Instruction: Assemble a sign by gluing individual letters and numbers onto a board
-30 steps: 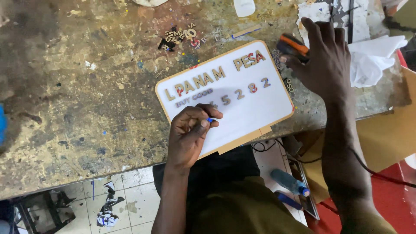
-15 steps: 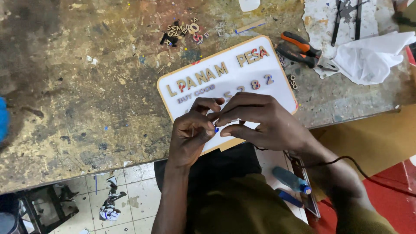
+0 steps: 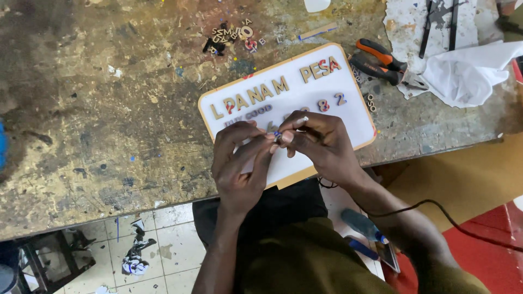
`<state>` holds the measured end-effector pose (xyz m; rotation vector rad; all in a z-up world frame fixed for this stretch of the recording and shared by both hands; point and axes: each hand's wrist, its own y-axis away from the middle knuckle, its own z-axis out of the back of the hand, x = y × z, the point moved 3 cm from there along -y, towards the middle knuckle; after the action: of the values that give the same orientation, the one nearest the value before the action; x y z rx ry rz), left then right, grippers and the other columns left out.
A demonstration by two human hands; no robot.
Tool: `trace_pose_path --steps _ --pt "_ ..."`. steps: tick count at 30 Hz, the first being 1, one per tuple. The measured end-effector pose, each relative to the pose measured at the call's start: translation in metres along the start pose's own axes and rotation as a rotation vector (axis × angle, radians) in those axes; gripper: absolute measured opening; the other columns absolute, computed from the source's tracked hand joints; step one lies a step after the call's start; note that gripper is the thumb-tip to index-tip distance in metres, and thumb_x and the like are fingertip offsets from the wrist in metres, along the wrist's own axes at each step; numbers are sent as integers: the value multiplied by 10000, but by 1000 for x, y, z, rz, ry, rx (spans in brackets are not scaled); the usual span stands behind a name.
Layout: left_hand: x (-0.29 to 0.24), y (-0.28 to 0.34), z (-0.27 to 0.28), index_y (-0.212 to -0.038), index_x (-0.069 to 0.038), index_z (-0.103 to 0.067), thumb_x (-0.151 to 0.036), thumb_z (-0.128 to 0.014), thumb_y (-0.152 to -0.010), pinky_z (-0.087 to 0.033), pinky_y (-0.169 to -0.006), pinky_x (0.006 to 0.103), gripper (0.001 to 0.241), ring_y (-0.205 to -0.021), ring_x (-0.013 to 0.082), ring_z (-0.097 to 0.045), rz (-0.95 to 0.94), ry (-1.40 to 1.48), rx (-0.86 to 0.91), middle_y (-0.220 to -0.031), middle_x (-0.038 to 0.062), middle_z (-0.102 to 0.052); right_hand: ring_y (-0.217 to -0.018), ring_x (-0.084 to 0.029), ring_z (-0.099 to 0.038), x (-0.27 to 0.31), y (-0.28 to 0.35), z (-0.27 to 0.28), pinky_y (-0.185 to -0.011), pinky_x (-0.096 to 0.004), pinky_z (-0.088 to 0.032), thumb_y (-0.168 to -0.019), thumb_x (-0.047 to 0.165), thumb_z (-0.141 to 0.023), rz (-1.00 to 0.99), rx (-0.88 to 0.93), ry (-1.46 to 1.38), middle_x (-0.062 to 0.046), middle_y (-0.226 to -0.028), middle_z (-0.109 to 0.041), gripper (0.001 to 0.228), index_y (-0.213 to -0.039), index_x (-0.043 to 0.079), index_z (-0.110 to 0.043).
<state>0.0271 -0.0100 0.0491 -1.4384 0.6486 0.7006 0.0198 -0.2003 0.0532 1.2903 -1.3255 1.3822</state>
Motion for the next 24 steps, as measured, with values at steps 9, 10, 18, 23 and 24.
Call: trace_pose_path --steps 9,10,18,23,24 --pt "-5 -8 -6 -1133 -16 -877 37 -918 -949 -711 -935 532 195 -1025 404 -809 -198 -239 -5 -1086 170 -802 -816 -188 -721 1 -3 1 -725 -339 -705 -1057 -25 -728 -1 -24 -33 -198 -900 -701 134 -1095 -146 -771" --pt "-4 -8 -7 -1149 -6 -870 46 -905 -957 -710 -936 540 201 -1045 420 -806 -200 -253 13 -1101 176 -795 -813 -185 -725 -3 -3 2 -723 -341 -708 -1056 -19 -739 -15 -37 -29 -198 -901 -702 133 -1087 -146 -765" --pt "-7 -27 4 -1187 20 -815 43 -792 -1028 -686 -945 575 162 -1100 437 -778 -98 -187 134 -1132 171 -737 -838 -283 -733 43 -27 26 -715 -407 -690 -1082 7 -718 19 79 268 -224 -937 -741 165 -1197 -58 -817" --pt "-3 -61 18 -1227 24 -785 -58 -710 -1143 -569 -1050 488 139 -1165 345 -693 -96 -266 348 -1222 150 -704 -872 -173 -747 55 -90 97 -719 -320 -644 -1214 35 -745 213 -111 895 -130 -1174 -805 72 -1195 -20 -787" --pt "-1 -64 15 -1227 24 -785 -58 -710 -1143 -569 -1050 488 139 -1165 345 -693 -97 -265 350 -1222 150 -704 -872 -173 -747 32 -109 118 -719 -320 -644 -1214 35 -745 213 -114 895 -130 -1174 -805 72 -1195 -20 -787"
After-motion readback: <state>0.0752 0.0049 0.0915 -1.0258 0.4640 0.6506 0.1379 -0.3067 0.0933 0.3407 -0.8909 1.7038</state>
